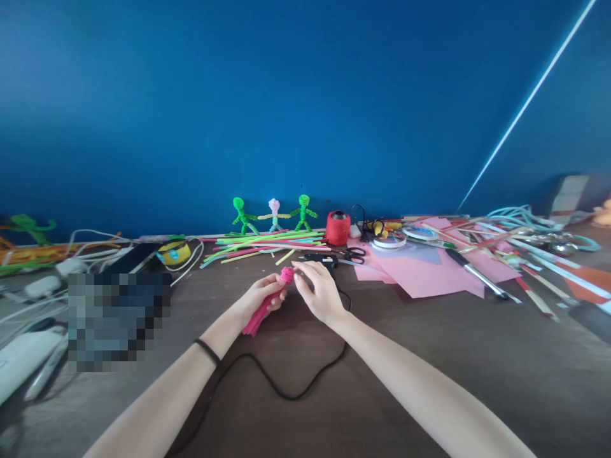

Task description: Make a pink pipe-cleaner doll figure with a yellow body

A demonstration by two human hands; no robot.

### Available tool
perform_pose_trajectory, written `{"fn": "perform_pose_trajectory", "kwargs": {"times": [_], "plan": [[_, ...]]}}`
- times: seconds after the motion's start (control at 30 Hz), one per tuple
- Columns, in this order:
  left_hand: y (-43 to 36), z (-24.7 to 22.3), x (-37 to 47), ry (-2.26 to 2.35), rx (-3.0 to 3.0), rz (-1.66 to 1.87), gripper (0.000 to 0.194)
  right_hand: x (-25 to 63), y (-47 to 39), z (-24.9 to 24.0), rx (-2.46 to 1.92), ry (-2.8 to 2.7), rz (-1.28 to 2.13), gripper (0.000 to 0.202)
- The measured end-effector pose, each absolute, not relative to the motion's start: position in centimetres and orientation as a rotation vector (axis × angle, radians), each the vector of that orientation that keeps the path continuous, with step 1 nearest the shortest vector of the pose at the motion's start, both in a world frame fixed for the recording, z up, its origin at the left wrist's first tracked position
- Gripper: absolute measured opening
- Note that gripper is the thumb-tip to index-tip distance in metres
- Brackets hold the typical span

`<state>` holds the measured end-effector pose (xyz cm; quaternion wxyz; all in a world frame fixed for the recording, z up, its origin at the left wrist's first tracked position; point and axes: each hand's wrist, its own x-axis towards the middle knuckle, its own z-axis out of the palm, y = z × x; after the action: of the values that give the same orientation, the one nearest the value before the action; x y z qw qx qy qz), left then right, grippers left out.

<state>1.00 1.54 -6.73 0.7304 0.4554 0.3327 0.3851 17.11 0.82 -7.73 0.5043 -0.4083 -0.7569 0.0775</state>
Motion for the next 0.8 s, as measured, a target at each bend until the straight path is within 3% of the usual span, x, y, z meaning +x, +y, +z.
{"fn": "perform_pose_trajectory", "kwargs": {"times": [0.8], "plan": [[0.96, -6.24, 1.77, 0.822, 1.019, 0.948, 0.036, 17.04, 1.16, -8.34, -0.959, -1.887, 0.050, 0.015]]}}
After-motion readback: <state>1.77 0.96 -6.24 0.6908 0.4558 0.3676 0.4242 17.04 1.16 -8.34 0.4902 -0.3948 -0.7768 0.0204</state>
